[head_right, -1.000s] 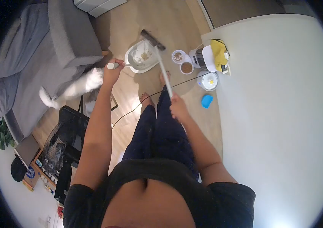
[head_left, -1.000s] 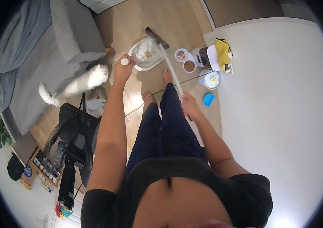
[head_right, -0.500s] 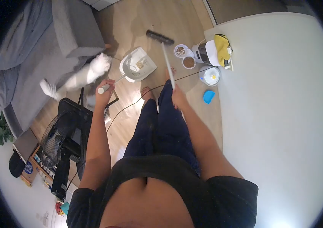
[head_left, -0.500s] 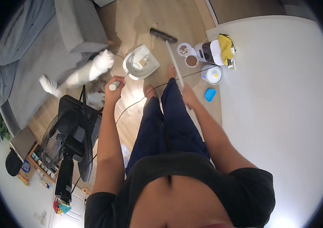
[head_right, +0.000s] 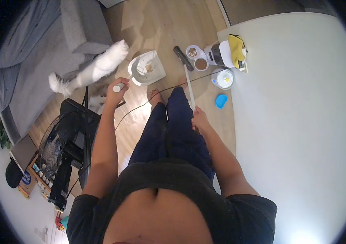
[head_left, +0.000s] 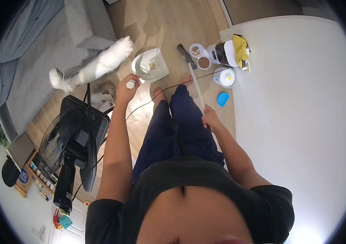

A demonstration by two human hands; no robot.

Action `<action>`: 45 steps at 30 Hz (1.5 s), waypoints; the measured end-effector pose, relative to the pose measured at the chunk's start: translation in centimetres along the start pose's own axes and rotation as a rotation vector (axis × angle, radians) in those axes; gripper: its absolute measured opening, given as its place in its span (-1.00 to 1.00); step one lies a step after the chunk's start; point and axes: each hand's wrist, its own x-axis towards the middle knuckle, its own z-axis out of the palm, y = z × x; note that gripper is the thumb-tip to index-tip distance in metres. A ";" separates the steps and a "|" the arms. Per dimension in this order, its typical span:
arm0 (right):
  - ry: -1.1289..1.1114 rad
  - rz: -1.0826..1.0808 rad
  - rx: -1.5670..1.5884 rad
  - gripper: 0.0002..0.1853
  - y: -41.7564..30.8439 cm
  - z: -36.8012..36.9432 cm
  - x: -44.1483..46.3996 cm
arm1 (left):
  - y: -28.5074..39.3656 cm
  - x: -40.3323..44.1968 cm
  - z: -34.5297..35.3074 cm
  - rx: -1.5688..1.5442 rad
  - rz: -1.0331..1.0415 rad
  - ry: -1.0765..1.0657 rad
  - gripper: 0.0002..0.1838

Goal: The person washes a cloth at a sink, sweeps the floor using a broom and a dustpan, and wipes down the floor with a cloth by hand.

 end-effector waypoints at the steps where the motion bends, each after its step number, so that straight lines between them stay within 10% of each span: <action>1: -0.004 -0.004 -0.001 -0.52 -0.2 0.5 -0.3 | -0.3 0.0 0.4 -0.015 -0.015 0.004 -0.90; 13: -0.247 -0.044 0.178 -0.56 -2.8 0.8 -4.2 | -1.6 1.2 0.2 -0.100 -0.079 0.140 -0.90; 22: 0.151 -0.865 -1.037 -0.72 -24.1 -2.8 20.8 | -0.2 -2.2 3.1 -0.126 -0.259 0.451 -0.93; 30: 0.080 -0.633 -0.758 -0.63 -34.9 9.9 21.9 | 2.2 -1.8 7.7 -0.335 -0.345 0.819 -0.92; 33: 0.088 -0.927 -1.124 -0.61 -34.1 12.8 25.1 | 2.2 -1.4 8.6 -0.377 -0.426 0.901 -0.92; 45: 0.012 -0.809 -1.527 -0.52 -30.3 9.4 21.4 | 3.2 -2.3 11.7 -0.372 -0.511 1.086 -0.85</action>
